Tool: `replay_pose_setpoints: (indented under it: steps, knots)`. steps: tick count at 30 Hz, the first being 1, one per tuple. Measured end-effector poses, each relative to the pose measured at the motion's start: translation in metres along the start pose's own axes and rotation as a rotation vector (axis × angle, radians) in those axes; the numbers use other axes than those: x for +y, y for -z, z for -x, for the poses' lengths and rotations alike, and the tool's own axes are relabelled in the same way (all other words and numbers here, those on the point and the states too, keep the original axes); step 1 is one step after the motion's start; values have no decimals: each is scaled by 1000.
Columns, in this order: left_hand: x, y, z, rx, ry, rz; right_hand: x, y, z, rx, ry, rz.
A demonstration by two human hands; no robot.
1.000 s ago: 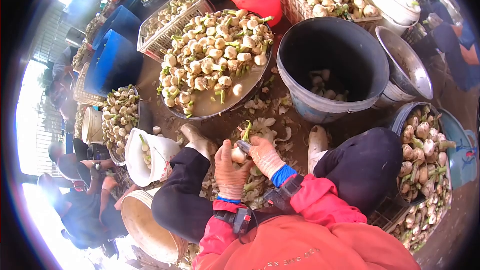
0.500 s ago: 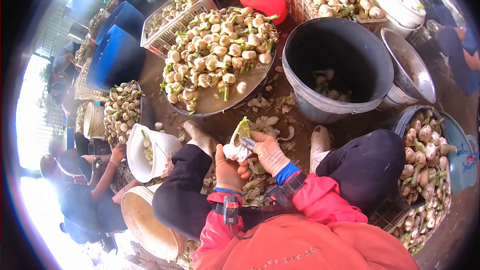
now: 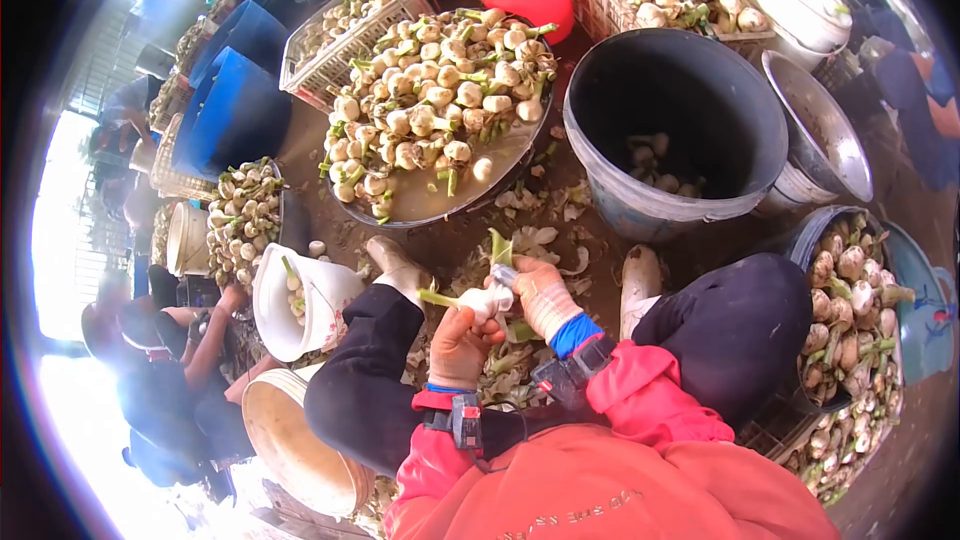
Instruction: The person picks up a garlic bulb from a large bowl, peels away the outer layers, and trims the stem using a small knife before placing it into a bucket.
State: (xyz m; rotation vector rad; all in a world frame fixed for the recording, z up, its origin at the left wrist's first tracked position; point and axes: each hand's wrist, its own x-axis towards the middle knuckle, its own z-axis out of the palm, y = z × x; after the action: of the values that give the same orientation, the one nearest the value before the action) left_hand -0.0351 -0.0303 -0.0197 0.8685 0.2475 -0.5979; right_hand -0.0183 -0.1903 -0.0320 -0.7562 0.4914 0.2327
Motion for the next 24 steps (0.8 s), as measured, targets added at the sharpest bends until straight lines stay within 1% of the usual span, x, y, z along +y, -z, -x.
replay_pose_setpoints:
  steps: [1,2,4,5,6,8,9,10,12,13,14,16,17,18,20,22,24]
  knots:
    - [1,-7,2,-105,1,74,8,9,-9,83,86,59]
    - [3,-12,5,-104,3,74,21,26,-29,139,117,186]
    - [9,-21,11,-284,121,189,66,74,-79,238,169,420]
    - [11,-26,12,-265,120,224,27,52,-52,304,170,930]
    - [14,-28,13,-265,118,223,22,44,-42,302,171,930]
    - [16,-31,13,-167,24,125,21,34,-26,192,297,1066]
    - [15,-30,12,-129,5,93,13,32,-19,8,215,932]
    - [13,-28,12,-129,3,96,10,28,-12,7,215,935]
    - [8,-21,8,-64,-16,6,3,10,1,-309,38,187]
    - [6,-18,7,-48,-15,-87,-5,-4,4,-217,13,354]
    - [5,-17,6,-48,-18,-85,-7,-7,7,-220,14,357]
    - [1,-16,5,81,-64,-161,-11,-15,12,-96,103,427]
    - [-1,-11,3,146,-110,-209,-12,-21,16,-69,58,196]
    - [-1,-9,1,149,-120,-205,-12,-21,16,-79,57,202]
    - [-1,-4,0,293,-167,-82,-16,-18,16,-150,146,133]
    - [-1,1,3,304,-186,-18,-24,-14,10,-242,238,-18]
    - [-2,6,4,192,-164,71,-29,-8,6,-116,230,-200]
